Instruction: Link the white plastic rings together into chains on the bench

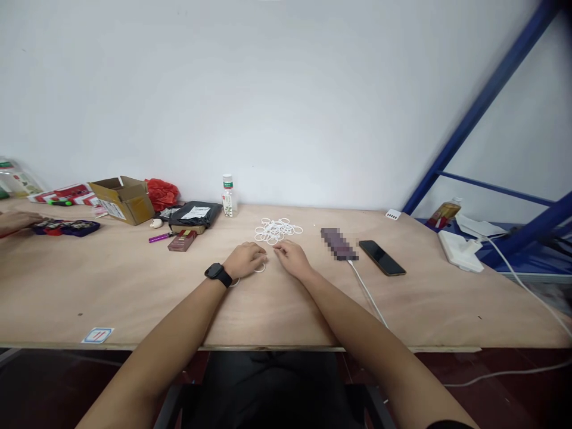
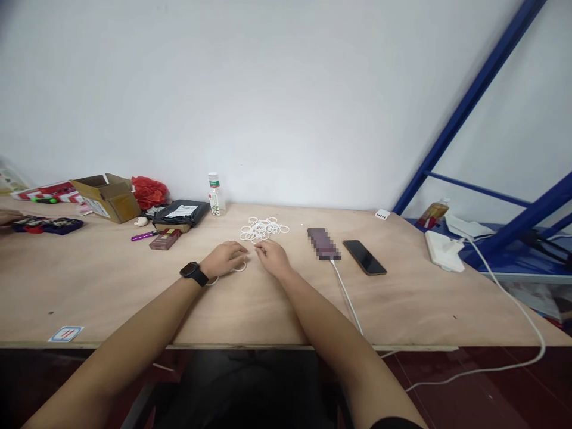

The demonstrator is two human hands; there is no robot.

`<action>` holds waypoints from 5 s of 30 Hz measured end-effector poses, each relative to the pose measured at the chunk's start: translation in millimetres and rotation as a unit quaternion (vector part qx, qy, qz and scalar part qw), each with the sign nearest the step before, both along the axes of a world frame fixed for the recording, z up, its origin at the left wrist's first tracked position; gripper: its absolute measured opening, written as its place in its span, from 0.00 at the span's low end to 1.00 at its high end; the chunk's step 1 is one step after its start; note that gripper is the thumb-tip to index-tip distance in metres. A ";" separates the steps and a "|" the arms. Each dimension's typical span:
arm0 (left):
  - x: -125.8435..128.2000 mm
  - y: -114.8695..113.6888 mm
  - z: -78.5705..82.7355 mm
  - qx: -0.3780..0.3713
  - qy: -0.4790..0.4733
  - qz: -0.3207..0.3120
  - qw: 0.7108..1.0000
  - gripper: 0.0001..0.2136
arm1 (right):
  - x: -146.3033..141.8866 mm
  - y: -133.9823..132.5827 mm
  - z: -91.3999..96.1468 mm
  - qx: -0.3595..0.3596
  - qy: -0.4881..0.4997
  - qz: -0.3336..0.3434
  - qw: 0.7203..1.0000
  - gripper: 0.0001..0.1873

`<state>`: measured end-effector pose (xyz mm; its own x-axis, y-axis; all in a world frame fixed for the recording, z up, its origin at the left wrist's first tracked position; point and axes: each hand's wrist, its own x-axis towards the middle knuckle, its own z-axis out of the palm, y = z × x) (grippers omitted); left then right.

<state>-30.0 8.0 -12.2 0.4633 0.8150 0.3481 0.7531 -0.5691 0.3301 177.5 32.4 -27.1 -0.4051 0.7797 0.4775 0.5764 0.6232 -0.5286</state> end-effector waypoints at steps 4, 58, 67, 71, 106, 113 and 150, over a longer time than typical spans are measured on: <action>5.9 -4.1 -0.1 -0.023 0.057 -0.021 0.998 0.14 | 8.0 12.6 -4.8 -0.020 -0.085 -0.051 0.995 0.18; 17.2 -10.0 13.2 0.030 -0.091 -0.032 0.995 0.14 | -3.9 -3.1 -0.7 -0.224 0.269 0.145 0.925 0.14; 2.7 -5.8 19.0 0.048 -0.061 -0.011 0.997 0.09 | 4.6 5.7 -1.1 -0.144 0.199 0.051 0.968 0.17; -7.7 -8.2 24.1 0.043 -0.010 0.035 0.998 0.07 | 14.7 18.8 -6.5 -0.076 0.036 -0.040 0.996 0.21; 15.7 -9.9 1.2 -0.006 0.077 0.017 0.997 0.15 | 10.1 -4.3 10.7 -0.078 -0.170 -0.015 0.982 0.09; 18.7 -8.1 0.3 0.023 0.065 -0.002 0.998 0.16 | 1.8 -9.6 13.0 -0.099 0.006 0.022 0.995 0.09; 10.3 -9.5 0.8 -0.013 0.069 0.014 0.997 0.10 | 46.9 61.9 -4.1 -0.099 -0.160 -0.173 0.967 0.32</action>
